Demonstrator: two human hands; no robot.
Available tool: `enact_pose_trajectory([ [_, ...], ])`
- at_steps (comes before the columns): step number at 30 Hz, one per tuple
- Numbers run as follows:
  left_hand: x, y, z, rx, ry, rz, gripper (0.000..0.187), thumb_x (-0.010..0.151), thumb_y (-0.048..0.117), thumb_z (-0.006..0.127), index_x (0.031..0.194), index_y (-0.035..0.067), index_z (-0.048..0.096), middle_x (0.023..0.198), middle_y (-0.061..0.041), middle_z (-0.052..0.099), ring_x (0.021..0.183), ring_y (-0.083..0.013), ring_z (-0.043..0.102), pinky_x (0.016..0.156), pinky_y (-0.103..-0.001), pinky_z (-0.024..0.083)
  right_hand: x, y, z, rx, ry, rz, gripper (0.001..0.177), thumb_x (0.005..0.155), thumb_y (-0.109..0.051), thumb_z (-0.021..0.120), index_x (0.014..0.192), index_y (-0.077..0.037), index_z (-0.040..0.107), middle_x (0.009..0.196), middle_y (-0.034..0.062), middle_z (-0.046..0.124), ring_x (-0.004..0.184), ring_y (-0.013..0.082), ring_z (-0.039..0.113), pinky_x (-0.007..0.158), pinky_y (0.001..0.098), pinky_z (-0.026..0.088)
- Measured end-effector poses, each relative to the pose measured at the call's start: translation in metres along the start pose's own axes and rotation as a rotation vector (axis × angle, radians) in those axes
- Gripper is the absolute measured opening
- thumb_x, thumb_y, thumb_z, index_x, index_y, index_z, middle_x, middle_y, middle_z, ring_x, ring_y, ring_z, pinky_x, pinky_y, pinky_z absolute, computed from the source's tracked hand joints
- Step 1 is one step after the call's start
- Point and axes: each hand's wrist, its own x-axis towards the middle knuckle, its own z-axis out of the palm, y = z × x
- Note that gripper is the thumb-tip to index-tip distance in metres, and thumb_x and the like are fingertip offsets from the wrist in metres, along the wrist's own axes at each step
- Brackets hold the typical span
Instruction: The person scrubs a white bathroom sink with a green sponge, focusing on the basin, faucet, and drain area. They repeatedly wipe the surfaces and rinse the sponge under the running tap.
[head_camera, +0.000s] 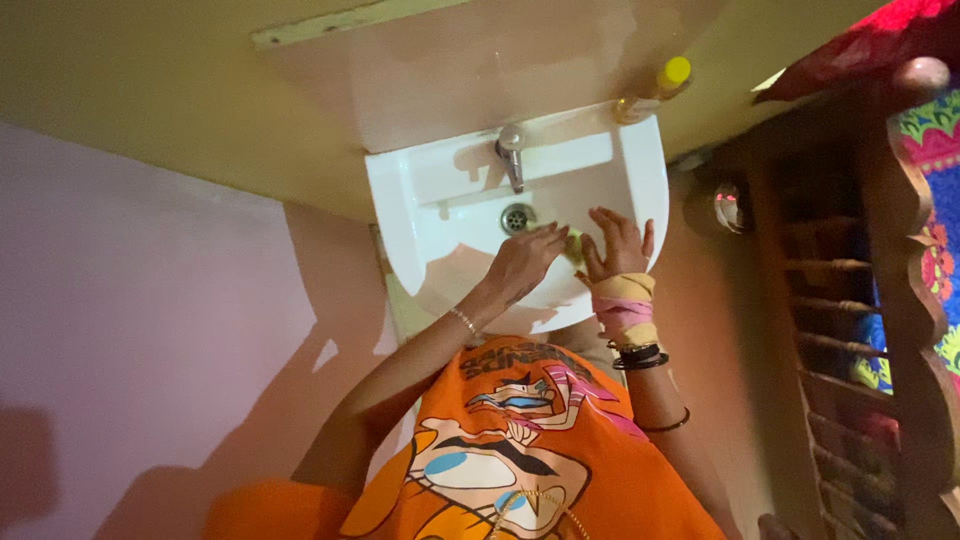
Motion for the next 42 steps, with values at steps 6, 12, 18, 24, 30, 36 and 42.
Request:
enact_pose_trajectory([
  [6, 0.072, -0.016, 0.001, 0.237, 0.207, 0.004, 0.038, 0.102, 0.002, 0.053, 0.137, 0.007, 0.065, 0.147, -0.011, 0.061, 0.137, -0.0258, 0.060, 0.120, -0.039, 0.050, -0.002, 0.018, -0.024, 0.050, 0.027, 0.034, 0.038, 0.104, -0.024, 0.057, 0.140, -0.010, 0.058, 0.139, 0.0109, 0.060, 0.132, 0.0293, 0.055, 0.126, 0.0574, 0.014],
  [12, 0.120, -0.045, -0.001, 0.478, 0.158, -0.221, 0.040, 0.092, 0.006, 0.059, 0.132, -0.001, 0.065, 0.139, -0.019, 0.064, 0.132, -0.0323, 0.057, 0.111, -0.043, 0.051, 0.015, 0.044, -0.018, 0.090, -0.044, -0.011, 0.037, 0.101, -0.025, 0.059, 0.136, -0.013, 0.061, 0.135, 0.0100, 0.063, 0.128, 0.0281, 0.057, 0.124, 0.0568, 0.015],
  [18, 0.108, -0.038, 0.026, 0.439, 0.041, -0.383, 0.041, 0.093, 0.004, 0.057, 0.133, -0.006, 0.062, 0.138, -0.022, 0.064, 0.128, -0.0343, 0.061, 0.107, -0.042, 0.052, 0.035, 0.071, -0.021, 0.129, -0.060, -0.068, 0.034, 0.101, -0.025, 0.060, 0.132, -0.013, 0.064, 0.130, 0.0095, 0.066, 0.126, 0.0285, 0.058, 0.125, 0.0551, 0.016],
  [24, 0.112, -0.021, 0.022, 0.352, 0.186, -0.460, 0.043, 0.095, 0.003, 0.054, 0.137, -0.004, 0.059, 0.143, -0.022, 0.062, 0.127, -0.0342, 0.061, 0.104, -0.040, 0.052, 0.049, 0.089, -0.032, 0.152, -0.126, -0.113, 0.033, 0.101, -0.025, 0.060, 0.131, -0.014, 0.064, 0.129, 0.0070, 0.067, 0.125, 0.0269, 0.059, 0.126, 0.0546, 0.016],
  [30, 0.126, -0.011, 0.028, 0.294, 0.142, -0.579, 0.042, 0.097, 0.014, 0.057, 0.133, -0.007, 0.059, 0.138, -0.022, 0.061, 0.132, -0.0357, 0.057, 0.110, -0.043, 0.048, 0.059, 0.107, -0.032, 0.157, -0.193, -0.196, 0.035, 0.099, -0.023, 0.062, 0.132, -0.013, 0.063, 0.131, 0.0065, 0.066, 0.127, 0.0273, 0.057, 0.124, 0.0560, 0.018],
  [36, 0.120, -0.011, 0.066, 0.401, 0.165, -0.657, 0.045, 0.101, 0.020, 0.057, 0.136, -0.008, 0.055, 0.145, -0.024, 0.055, 0.138, -0.0388, 0.052, 0.113, -0.042, 0.045, 0.074, 0.122, -0.011, 0.203, -0.224, -0.283, 0.036, 0.096, -0.020, 0.065, 0.131, -0.013, 0.063, 0.129, 0.0051, 0.066, 0.126, 0.0267, 0.058, 0.125, 0.0564, 0.020],
  [42, 0.139, 0.006, 0.051, 0.434, 0.258, -0.657, 0.055, 0.098, 0.027, 0.061, 0.138, -0.010, 0.053, 0.146, -0.027, 0.052, 0.137, -0.0399, 0.047, 0.117, -0.047, 0.038, 0.094, 0.124, -0.002, 0.169, -0.198, -0.385, 0.039, 0.094, -0.021, 0.067, 0.131, -0.012, 0.063, 0.128, 0.0071, 0.065, 0.125, 0.0279, 0.057, 0.123, 0.0576, 0.022],
])
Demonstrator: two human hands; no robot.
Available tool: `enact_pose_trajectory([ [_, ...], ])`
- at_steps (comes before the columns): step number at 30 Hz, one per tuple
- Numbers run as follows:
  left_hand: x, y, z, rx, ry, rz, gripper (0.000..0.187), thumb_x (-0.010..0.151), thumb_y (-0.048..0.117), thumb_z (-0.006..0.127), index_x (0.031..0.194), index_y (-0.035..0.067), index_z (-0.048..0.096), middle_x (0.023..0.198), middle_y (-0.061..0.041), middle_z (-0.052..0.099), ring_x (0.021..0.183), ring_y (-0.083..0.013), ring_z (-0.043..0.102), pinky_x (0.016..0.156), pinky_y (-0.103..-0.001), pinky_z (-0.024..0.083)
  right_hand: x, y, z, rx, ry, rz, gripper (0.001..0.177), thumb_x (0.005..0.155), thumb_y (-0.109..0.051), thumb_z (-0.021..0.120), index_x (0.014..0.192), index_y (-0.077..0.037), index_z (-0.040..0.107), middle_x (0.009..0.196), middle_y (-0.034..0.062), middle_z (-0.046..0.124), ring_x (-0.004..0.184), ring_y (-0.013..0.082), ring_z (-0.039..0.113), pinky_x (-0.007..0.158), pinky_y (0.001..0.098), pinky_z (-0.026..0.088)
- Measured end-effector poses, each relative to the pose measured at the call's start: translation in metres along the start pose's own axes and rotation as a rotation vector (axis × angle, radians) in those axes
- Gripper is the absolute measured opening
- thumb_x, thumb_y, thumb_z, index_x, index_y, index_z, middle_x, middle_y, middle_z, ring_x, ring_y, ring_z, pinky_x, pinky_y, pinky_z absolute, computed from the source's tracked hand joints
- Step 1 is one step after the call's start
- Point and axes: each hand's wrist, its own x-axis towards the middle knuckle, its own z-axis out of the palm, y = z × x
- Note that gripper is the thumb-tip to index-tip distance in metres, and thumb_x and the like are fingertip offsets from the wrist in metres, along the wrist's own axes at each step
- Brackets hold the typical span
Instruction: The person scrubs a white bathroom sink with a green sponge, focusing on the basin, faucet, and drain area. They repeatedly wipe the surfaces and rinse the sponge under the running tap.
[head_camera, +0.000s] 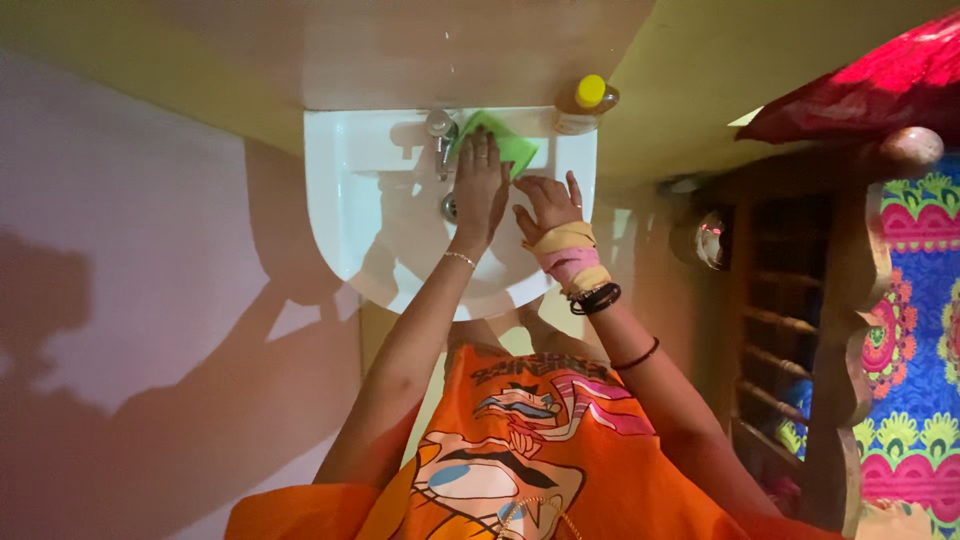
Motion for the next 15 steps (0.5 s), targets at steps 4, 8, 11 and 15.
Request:
enact_pose_trajectory([
  [4, 0.013, 0.008, -0.017, -0.251, -0.109, -0.054, 0.063, 0.091, 0.031, 0.068, 0.138, -0.008, 0.053, 0.145, -0.025, 0.053, 0.134, -0.0401, 0.048, 0.115, -0.047, 0.037, -0.003, 0.005, -0.019, 0.013, 0.008, 0.036, 0.036, 0.096, -0.020, 0.066, 0.131, -0.011, 0.063, 0.131, 0.0081, 0.066, 0.127, 0.0296, 0.057, 0.123, 0.0560, 0.024],
  [8, 0.011, 0.020, -0.015, -0.198, -0.111, 0.045, 0.057, 0.090, 0.025, 0.067, 0.137, -0.006, 0.055, 0.144, -0.023, 0.054, 0.133, -0.0387, 0.050, 0.115, -0.046, 0.039, -0.015, 0.015, -0.039, 0.048, 0.014, 0.126, 0.033, 0.099, -0.021, 0.065, 0.131, -0.012, 0.064, 0.131, 0.0097, 0.066, 0.125, 0.0316, 0.058, 0.122, 0.0539, 0.026],
  [11, 0.002, 0.034, 0.004, -0.192, -0.087, 0.095, 0.041, 0.094, 0.011, 0.061, 0.133, -0.001, 0.062, 0.142, -0.017, 0.060, 0.131, -0.0345, 0.055, 0.112, -0.043, 0.045, -0.026, 0.025, -0.042, 0.030, 0.045, 0.109, 0.034, 0.099, -0.021, 0.065, 0.132, -0.012, 0.064, 0.131, 0.0109, 0.065, 0.124, 0.0326, 0.059, 0.123, 0.0536, 0.025],
  [15, -0.003, 0.040, 0.022, -0.239, -0.075, 0.134, 0.035, 0.093, 0.005, 0.056, 0.125, 0.001, 0.069, 0.134, -0.014, 0.066, 0.124, -0.0309, 0.060, 0.107, -0.043, 0.050, -0.034, 0.038, -0.048, -0.002, 0.025, 0.143, 0.034, 0.099, -0.021, 0.064, 0.131, -0.013, 0.064, 0.130, 0.0108, 0.066, 0.119, 0.0306, 0.061, 0.123, 0.0562, 0.022],
])
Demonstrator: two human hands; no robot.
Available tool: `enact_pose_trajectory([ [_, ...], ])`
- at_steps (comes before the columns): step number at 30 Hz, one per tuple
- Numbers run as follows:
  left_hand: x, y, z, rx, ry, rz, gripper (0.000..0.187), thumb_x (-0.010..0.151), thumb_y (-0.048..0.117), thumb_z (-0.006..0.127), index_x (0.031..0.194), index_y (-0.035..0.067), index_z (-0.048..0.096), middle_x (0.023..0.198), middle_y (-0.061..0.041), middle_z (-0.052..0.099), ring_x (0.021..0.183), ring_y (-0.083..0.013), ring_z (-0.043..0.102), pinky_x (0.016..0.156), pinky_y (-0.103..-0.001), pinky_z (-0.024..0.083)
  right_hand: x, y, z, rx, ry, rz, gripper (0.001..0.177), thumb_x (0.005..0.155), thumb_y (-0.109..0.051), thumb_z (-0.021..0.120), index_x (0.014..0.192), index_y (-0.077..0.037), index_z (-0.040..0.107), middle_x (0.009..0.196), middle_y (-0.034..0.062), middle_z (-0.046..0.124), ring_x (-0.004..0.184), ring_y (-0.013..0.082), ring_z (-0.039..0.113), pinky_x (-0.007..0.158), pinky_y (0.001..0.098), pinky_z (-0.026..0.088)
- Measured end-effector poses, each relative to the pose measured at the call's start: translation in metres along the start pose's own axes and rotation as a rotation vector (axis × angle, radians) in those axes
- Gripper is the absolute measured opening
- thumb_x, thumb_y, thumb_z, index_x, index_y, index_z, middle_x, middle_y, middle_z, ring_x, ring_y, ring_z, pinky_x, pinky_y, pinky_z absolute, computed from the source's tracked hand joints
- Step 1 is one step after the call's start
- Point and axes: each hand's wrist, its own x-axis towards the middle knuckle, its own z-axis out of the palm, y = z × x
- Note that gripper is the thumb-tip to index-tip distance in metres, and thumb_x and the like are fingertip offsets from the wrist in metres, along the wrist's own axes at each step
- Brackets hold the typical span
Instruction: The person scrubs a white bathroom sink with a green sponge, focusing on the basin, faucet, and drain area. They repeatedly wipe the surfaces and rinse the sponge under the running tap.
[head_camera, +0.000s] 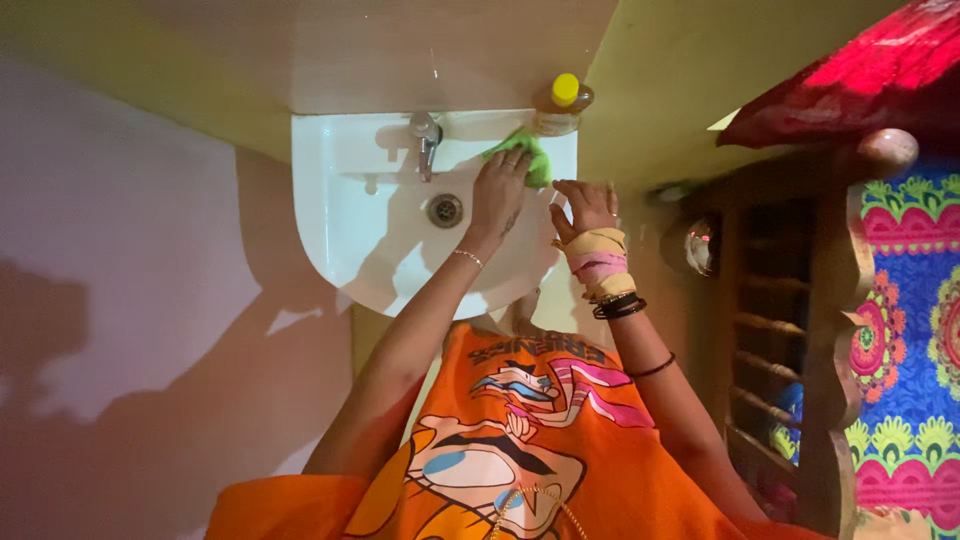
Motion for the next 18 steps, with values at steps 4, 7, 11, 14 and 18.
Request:
enact_pose_trajectory([
  [4, -0.007, -0.002, -0.005, -0.041, -0.051, 0.057, 0.031, 0.089, 0.005, 0.055, 0.115, 0.005, 0.072, 0.121, -0.014, 0.071, 0.113, -0.0307, 0.065, 0.097, -0.044, 0.054, -0.008, -0.001, -0.011, 0.010, -0.001, -0.013, 0.033, 0.100, -0.022, 0.063, 0.132, -0.012, 0.064, 0.128, 0.0111, 0.066, 0.122, 0.0311, 0.060, 0.123, 0.0564, 0.021],
  [7, -0.017, 0.002, -0.020, -0.080, -0.207, -0.016, 0.023, 0.091, 0.009, 0.057, 0.105, 0.010, 0.075, 0.103, -0.013, 0.075, 0.099, -0.0323, 0.070, 0.087, -0.046, 0.057, -0.007, 0.001, -0.016, -0.001, 0.012, -0.027, 0.033, 0.101, -0.024, 0.062, 0.132, -0.012, 0.064, 0.127, 0.0117, 0.066, 0.122, 0.0314, 0.060, 0.123, 0.0564, 0.021],
  [11, -0.036, 0.025, -0.045, -0.099, -0.173, -0.181, 0.020, 0.094, 0.017, 0.060, 0.103, 0.007, 0.074, 0.093, -0.015, 0.075, 0.084, -0.0345, 0.072, 0.072, -0.048, 0.059, -0.007, 0.000, -0.022, 0.002, 0.020, -0.041, 0.034, 0.100, -0.024, 0.062, 0.131, -0.012, 0.064, 0.128, 0.0120, 0.066, 0.121, 0.0322, 0.059, 0.121, 0.0579, 0.021],
  [14, -0.035, 0.045, -0.055, -0.141, -0.019, -0.206, 0.026, 0.094, 0.020, 0.060, 0.112, 0.006, 0.073, 0.092, -0.018, 0.074, 0.078, -0.0348, 0.072, 0.066, -0.047, 0.059, -0.015, -0.001, -0.024, 0.002, 0.024, -0.041, 0.034, 0.101, -0.023, 0.062, 0.133, -0.012, 0.064, 0.129, 0.0113, 0.064, 0.122, 0.0313, 0.060, 0.123, 0.0564, 0.024],
  [18, -0.005, 0.065, -0.044, -0.141, 0.053, -0.241, 0.026, 0.093, 0.024, 0.063, 0.109, 0.006, 0.073, 0.091, -0.017, 0.075, 0.076, -0.0358, 0.072, 0.063, -0.049, 0.058, -0.013, 0.012, -0.011, 0.010, 0.086, -0.071, 0.032, 0.101, -0.019, 0.061, 0.133, -0.012, 0.063, 0.133, 0.0113, 0.064, 0.126, 0.0321, 0.058, 0.121, 0.0554, 0.027],
])
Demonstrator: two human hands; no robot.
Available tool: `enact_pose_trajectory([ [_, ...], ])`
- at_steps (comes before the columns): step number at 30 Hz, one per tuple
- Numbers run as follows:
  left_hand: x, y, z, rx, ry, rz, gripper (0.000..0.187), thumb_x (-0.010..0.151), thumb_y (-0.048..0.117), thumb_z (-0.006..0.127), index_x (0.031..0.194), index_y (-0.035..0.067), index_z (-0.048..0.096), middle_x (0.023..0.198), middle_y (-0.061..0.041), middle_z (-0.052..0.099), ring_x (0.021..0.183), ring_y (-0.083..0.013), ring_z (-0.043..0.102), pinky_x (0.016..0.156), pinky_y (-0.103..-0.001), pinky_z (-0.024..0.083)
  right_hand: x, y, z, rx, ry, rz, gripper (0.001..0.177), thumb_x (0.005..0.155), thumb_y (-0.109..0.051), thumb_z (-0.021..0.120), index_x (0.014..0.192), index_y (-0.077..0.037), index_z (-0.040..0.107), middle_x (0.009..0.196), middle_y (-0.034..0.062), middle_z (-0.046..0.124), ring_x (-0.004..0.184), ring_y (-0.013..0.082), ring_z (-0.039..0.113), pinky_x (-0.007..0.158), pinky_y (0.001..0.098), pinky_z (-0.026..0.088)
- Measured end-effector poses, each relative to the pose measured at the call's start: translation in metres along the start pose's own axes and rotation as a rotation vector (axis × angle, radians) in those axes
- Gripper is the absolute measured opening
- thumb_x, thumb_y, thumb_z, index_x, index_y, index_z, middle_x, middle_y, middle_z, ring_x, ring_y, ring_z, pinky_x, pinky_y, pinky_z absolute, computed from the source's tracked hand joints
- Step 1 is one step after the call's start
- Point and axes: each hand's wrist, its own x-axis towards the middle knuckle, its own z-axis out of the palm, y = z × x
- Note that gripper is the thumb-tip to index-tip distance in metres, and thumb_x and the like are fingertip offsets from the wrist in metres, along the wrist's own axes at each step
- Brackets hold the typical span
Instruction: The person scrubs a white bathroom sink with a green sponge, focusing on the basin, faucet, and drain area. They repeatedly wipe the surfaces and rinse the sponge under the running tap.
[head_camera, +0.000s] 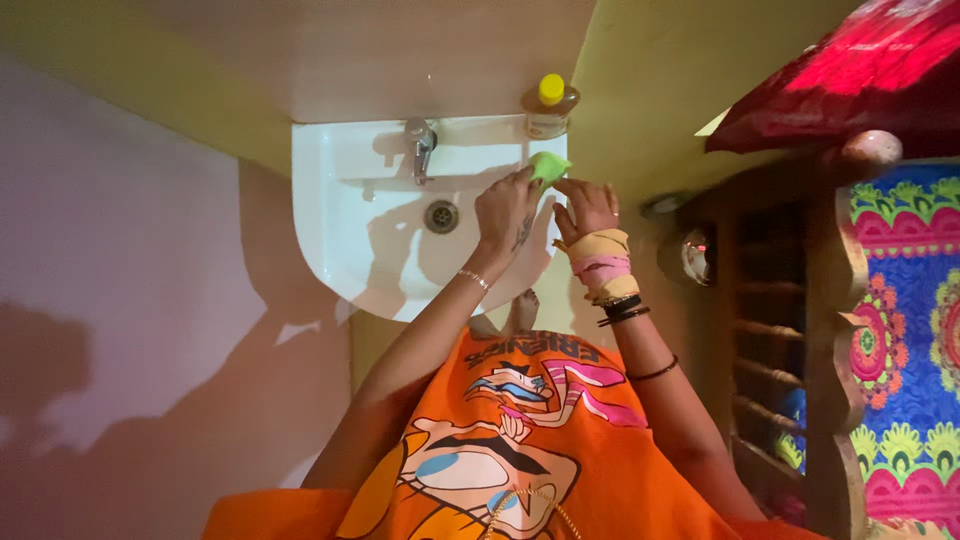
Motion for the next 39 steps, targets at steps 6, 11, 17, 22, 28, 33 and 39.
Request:
enact_pose_trajectory([
  [6, 0.011, -0.003, 0.060, 0.226, -0.124, 0.053, 0.016, 0.104, 0.014, 0.058, 0.112, 0.007, 0.071, 0.120, -0.014, 0.073, 0.104, -0.0312, 0.073, 0.085, -0.042, 0.062, 0.007, 0.044, 0.029, -0.074, 0.061, -0.054, 0.046, 0.092, -0.011, 0.064, 0.137, -0.007, 0.059, 0.140, 0.0153, 0.059, 0.131, 0.0358, 0.053, 0.115, 0.0531, 0.035],
  [11, 0.002, -0.024, 0.072, 0.295, 0.071, 0.262, 0.040, 0.090, 0.014, 0.061, 0.128, 0.005, 0.066, 0.141, -0.016, 0.059, 0.128, -0.0362, 0.058, 0.104, -0.043, 0.054, 0.013, 0.053, 0.036, 0.001, -0.016, -0.064, 0.050, 0.091, -0.011, 0.065, 0.138, -0.001, 0.053, 0.146, 0.0187, 0.054, 0.132, 0.0412, 0.050, 0.108, 0.0527, 0.042],
  [17, 0.000, -0.028, 0.051, 0.275, 0.060, 0.174, 0.040, 0.093, 0.017, 0.059, 0.132, 0.005, 0.062, 0.136, -0.022, 0.058, 0.131, -0.0421, 0.055, 0.105, -0.043, 0.054, 0.036, 0.040, 0.045, -0.240, -0.035, -0.148, 0.042, 0.094, -0.014, 0.064, 0.135, -0.008, 0.060, 0.143, 0.0156, 0.056, 0.129, 0.0387, 0.053, 0.105, 0.0498, 0.044],
  [22, -0.008, -0.039, 0.065, 0.365, 0.087, 0.051, 0.037, 0.096, 0.009, 0.057, 0.133, 0.000, 0.061, 0.140, -0.029, 0.055, 0.131, -0.0452, 0.053, 0.100, -0.041, 0.057, 0.041, 0.020, 0.046, -0.248, -0.072, -0.257, 0.042, 0.094, -0.013, 0.061, 0.135, -0.005, 0.059, 0.143, 0.0162, 0.056, 0.128, 0.0367, 0.053, 0.111, 0.0494, 0.042],
  [28, -0.022, -0.035, 0.078, 0.354, 0.133, 0.032, 0.039, 0.091, 0.005, 0.056, 0.129, -0.005, 0.058, 0.140, -0.032, 0.054, 0.130, -0.0450, 0.059, 0.100, -0.040, 0.059, 0.044, 0.017, 0.038, -0.283, -0.143, -0.301, 0.039, 0.095, -0.015, 0.060, 0.134, -0.008, 0.062, 0.145, 0.0125, 0.056, 0.136, 0.0328, 0.051, 0.118, 0.0537, 0.034],
  [33, -0.024, -0.018, 0.073, 0.155, -0.064, -0.096, 0.037, 0.098, 0.004, 0.054, 0.133, -0.007, 0.054, 0.141, -0.032, 0.055, 0.127, -0.0410, 0.059, 0.082, -0.043, 0.062, 0.038, 0.021, 0.024, -0.305, -0.212, -0.305, 0.039, 0.097, -0.017, 0.059, 0.135, -0.010, 0.062, 0.146, 0.0116, 0.056, 0.140, 0.0320, 0.048, 0.122, 0.0572, 0.028],
  [39, -0.031, -0.010, 0.062, 0.015, -0.035, -0.115, 0.050, 0.091, 0.010, 0.057, 0.139, -0.005, 0.052, 0.140, -0.031, 0.051, 0.129, -0.0432, 0.055, 0.087, -0.046, 0.061, 0.034, 0.025, 0.019, -0.316, -0.218, -0.305, 0.043, 0.097, -0.022, 0.061, 0.138, -0.011, 0.060, 0.146, 0.0110, 0.055, 0.138, 0.0321, 0.048, 0.121, 0.0578, 0.029],
])
